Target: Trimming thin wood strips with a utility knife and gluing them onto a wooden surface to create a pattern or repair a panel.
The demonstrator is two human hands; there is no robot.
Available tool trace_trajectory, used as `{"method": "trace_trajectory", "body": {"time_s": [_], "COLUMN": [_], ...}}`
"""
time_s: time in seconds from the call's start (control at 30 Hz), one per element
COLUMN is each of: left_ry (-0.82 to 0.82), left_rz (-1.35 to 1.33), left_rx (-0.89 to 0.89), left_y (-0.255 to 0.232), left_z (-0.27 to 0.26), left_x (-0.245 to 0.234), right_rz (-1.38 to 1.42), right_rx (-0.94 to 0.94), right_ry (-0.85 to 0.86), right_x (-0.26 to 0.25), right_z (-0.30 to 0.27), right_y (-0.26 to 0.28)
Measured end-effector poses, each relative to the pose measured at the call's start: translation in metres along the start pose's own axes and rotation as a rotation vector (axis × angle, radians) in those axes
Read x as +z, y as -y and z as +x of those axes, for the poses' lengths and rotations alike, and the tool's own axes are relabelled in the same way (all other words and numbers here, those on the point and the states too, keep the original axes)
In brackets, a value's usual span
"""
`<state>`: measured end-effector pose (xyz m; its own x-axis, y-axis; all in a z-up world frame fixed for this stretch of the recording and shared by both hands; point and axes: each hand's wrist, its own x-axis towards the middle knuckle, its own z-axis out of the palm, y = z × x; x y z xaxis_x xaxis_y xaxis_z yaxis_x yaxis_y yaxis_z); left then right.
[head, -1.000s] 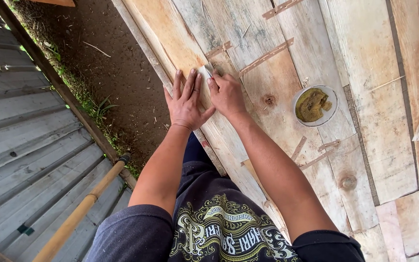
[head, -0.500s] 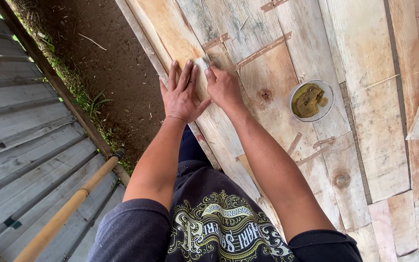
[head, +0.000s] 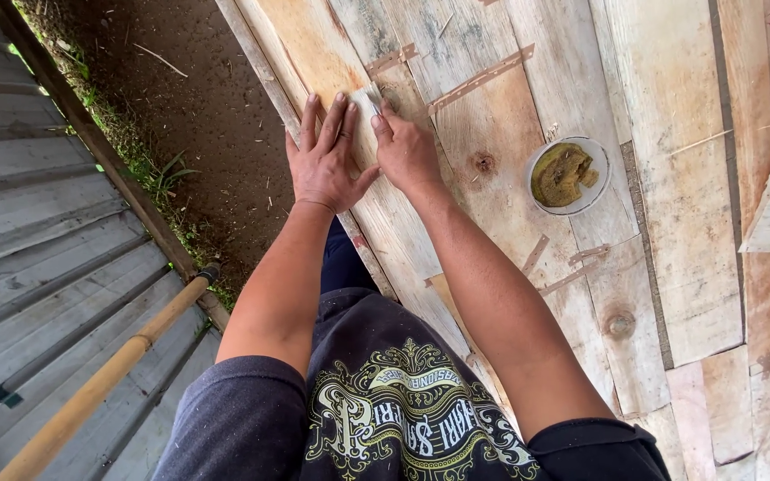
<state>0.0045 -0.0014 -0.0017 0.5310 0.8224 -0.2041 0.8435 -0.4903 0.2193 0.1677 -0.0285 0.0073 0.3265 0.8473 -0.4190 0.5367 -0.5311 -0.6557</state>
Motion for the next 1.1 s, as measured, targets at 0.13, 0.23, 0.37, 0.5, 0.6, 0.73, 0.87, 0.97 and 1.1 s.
{"method": "trace_trajectory", "body": {"time_s": [0.13, 0.23, 0.37, 0.5, 0.6, 0.73, 0.87, 0.97, 1.1], "left_ry": [-0.005, -0.064, 0.010, 0.089, 0.169, 0.141, 0.157, 0.155, 0.150], "left_rz": [0.010, 0.007, 0.004, 0.019, 0.026, 0.016, 0.020, 0.023, 0.063], "left_rx": [0.003, 0.021, 0.017, 0.018, 0.000, -0.001, -0.004, -0.005, -0.002], "left_y": [0.000, 0.000, -0.002, -0.003, -0.006, -0.006, -0.005, -0.006, -0.006], "left_z": [-0.001, -0.001, 0.003, 0.003, 0.005, 0.004, 0.003, 0.005, 0.004], "left_x": [-0.001, 0.003, -0.008, -0.014, -0.022, -0.020, -0.017, -0.019, -0.019], "right_rz": [0.017, 0.037, -0.012, -0.047, -0.059, -0.067, -0.060, -0.056, -0.057], "right_rx": [-0.005, 0.006, -0.007, 0.061, 0.044, 0.039, 0.037, 0.013, -0.034], "right_ry": [0.011, 0.013, 0.023, 0.050, 0.041, 0.042, 0.030, 0.029, 0.023], "right_x": [-0.002, -0.001, -0.003, 0.000, 0.003, 0.006, 0.006, 0.007, 0.007], "right_z": [-0.003, 0.000, -0.002, -0.006, -0.007, -0.008, -0.011, -0.012, -0.015], "right_y": [0.000, -0.004, -0.002, -0.004, -0.008, -0.014, -0.015, -0.020, -0.022]}}
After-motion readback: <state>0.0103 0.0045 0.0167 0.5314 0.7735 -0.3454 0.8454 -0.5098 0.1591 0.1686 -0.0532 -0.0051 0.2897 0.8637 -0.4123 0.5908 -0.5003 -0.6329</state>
